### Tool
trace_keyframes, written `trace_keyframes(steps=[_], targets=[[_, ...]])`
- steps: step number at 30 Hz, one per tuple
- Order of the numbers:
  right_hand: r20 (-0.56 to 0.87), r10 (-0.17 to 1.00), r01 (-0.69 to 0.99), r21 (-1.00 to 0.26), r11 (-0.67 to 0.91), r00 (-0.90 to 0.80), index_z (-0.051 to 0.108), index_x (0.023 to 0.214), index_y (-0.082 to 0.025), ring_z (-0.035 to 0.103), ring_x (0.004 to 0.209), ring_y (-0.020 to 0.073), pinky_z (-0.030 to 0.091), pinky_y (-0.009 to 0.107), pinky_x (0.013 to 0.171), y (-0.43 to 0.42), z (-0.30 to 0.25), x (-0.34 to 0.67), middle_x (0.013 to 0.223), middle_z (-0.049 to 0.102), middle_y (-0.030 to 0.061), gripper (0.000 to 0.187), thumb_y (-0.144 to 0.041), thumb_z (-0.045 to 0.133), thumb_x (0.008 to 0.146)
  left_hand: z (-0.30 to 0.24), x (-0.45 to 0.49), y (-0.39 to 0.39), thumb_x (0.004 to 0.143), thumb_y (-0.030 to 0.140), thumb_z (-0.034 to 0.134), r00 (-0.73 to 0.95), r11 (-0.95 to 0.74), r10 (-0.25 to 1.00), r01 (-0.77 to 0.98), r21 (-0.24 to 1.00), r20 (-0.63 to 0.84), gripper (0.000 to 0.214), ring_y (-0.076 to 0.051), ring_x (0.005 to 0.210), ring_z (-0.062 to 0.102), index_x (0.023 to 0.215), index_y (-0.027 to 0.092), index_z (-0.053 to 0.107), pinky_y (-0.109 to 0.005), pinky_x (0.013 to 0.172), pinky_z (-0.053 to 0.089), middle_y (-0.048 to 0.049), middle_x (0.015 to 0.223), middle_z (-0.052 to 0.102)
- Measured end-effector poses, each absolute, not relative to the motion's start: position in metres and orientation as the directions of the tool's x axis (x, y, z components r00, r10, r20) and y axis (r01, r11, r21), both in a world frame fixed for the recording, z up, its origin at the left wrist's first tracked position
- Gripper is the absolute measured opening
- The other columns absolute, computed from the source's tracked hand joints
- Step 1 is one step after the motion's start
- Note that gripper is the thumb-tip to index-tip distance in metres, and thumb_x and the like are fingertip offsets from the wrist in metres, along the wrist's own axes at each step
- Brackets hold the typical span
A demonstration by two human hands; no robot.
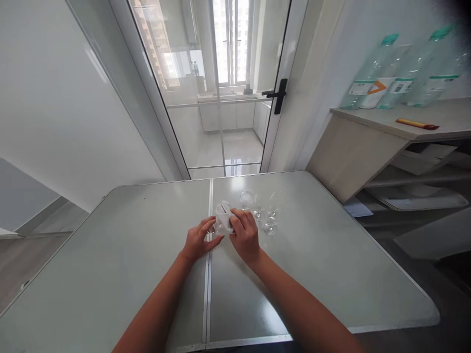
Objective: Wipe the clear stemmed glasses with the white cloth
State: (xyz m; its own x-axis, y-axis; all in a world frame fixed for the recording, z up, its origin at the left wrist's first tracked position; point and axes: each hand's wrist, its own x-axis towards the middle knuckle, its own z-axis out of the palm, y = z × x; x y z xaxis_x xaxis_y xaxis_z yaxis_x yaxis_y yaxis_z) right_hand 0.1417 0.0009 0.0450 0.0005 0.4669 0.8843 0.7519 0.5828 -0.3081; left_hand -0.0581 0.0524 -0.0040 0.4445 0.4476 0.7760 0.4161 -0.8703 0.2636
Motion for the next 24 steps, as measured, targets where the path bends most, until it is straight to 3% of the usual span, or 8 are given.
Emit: trace_keyframes(steps=[3, 8, 12, 15, 18, 21, 24], targets=[[0.839, 0.543, 0.652, -0.393, 0.649, -0.035, 0.058, 0.098, -0.024, 0.063, 0.101, 0.0252, 0.054, 0.041, 0.088, 0.004, 0.041, 0.141, 0.11, 0.071, 0.0099, 0.035, 0.001, 0.047, 0.076, -0.007, -0.055, 0.051, 0.083, 0.028, 0.08, 0.442, -0.862, 0.466, 0.423, 0.281, 0.766, 0.067, -0.022, 0.095, 0.075, 0.142, 0.024, 0.048, -0.03, 0.075, 0.062, -0.0158, 0.127, 0.071], [0.734, 0.668, 0.493, -0.539, 0.683, -0.122, 0.058, 0.108, -0.027, 0.067, 0.103, 0.0263, 0.044, 0.052, 0.107, 0.002, 0.043, 0.143, 0.11, 0.071, 0.0081, 0.037, -0.009, 0.053, 0.077, -0.008, -0.06, 0.052, 0.08, 0.033, 0.082, 0.288, -0.727, 0.663, 0.468, 0.502, 0.691, 0.061, -0.023, 0.09, 0.074, 0.133, 0.025, 0.055, -0.033, 0.073, 0.062, -0.0157, 0.127, 0.071], [0.644, 0.741, 0.432, -0.623, 0.652, -0.19, 0.052, 0.118, -0.026, 0.067, 0.086, 0.023, 0.035, 0.054, 0.115, 0.002, 0.049, 0.145, 0.095, 0.07, 0.0035, 0.041, -0.012, 0.051, 0.079, -0.006, -0.061, 0.051, 0.075, 0.035, 0.086, 0.192, -0.653, 0.738, 0.447, 0.612, 0.647, 0.058, -0.019, 0.076, 0.072, 0.126, 0.024, 0.061, -0.031, 0.069, 0.061, -0.014, 0.123, 0.074], [0.598, 0.749, 0.426, -0.621, 0.658, -0.286, 0.048, 0.122, -0.025, 0.062, 0.077, 0.0228, 0.038, 0.051, 0.111, 0.003, 0.053, 0.147, 0.083, 0.066, 0.0008, 0.043, -0.013, 0.051, 0.08, -0.004, -0.058, 0.049, 0.076, 0.035, 0.085, 0.267, -0.679, 0.729, 0.396, 0.618, 0.631, 0.053, -0.022, 0.083, 0.075, 0.123, 0.024, 0.063, -0.032, 0.072, 0.061, -0.0142, 0.122, 0.075], [0.547, 0.768, 0.401, -0.655, 0.64, -0.333, 0.046, 0.128, -0.024, 0.061, 0.085, 0.0245, 0.043, 0.047, 0.101, 0.004, 0.054, 0.15, 0.086, 0.065, 0.0022, 0.041, -0.018, 0.052, 0.087, -0.003, -0.055, 0.047, 0.078, 0.036, 0.085, 0.349, -0.706, 0.708, 0.352, 0.614, 0.614, 0.047, -0.026, 0.094, 0.077, 0.119, 0.024, 0.066, -0.034, 0.075, 0.062, -0.0148, 0.121, 0.075], [0.427, 0.861, 0.34, -0.795, 0.503, -0.276, 0.046, 0.133, -0.024, 0.06, 0.091, 0.0229, 0.047, 0.039, 0.088, 0.007, 0.053, 0.154, 0.097, 0.063, 0.0041, 0.034, -0.031, 0.049, 0.099, -0.001, -0.053, 0.046, 0.079, 0.036, 0.085, 0.39, -0.717, 0.697, 0.392, 0.577, 0.602, 0.047, -0.028, 0.102, 0.077, 0.12, 0.024, 0.067, -0.035, 0.079, 0.062, -0.0165, 0.124, 0.075], [0.335, 0.931, 0.195, -0.913, 0.358, -0.142, 0.047, 0.13, -0.025, 0.056, 0.084, 0.0191, 0.047, 0.033, 0.081, 0.011, 0.049, 0.155, 0.096, 0.058, 0.0018, 0.031, -0.042, 0.045, 0.104, 0.003, -0.053, 0.045, 0.08, 0.038, 0.084, 0.413, -0.697, 0.716, 0.453, 0.556, 0.562, 0.047, -0.031, 0.111, 0.075, 0.122, 0.023, 0.068, -0.037, 0.085, 0.061, -0.0168, 0.126, 0.074]])
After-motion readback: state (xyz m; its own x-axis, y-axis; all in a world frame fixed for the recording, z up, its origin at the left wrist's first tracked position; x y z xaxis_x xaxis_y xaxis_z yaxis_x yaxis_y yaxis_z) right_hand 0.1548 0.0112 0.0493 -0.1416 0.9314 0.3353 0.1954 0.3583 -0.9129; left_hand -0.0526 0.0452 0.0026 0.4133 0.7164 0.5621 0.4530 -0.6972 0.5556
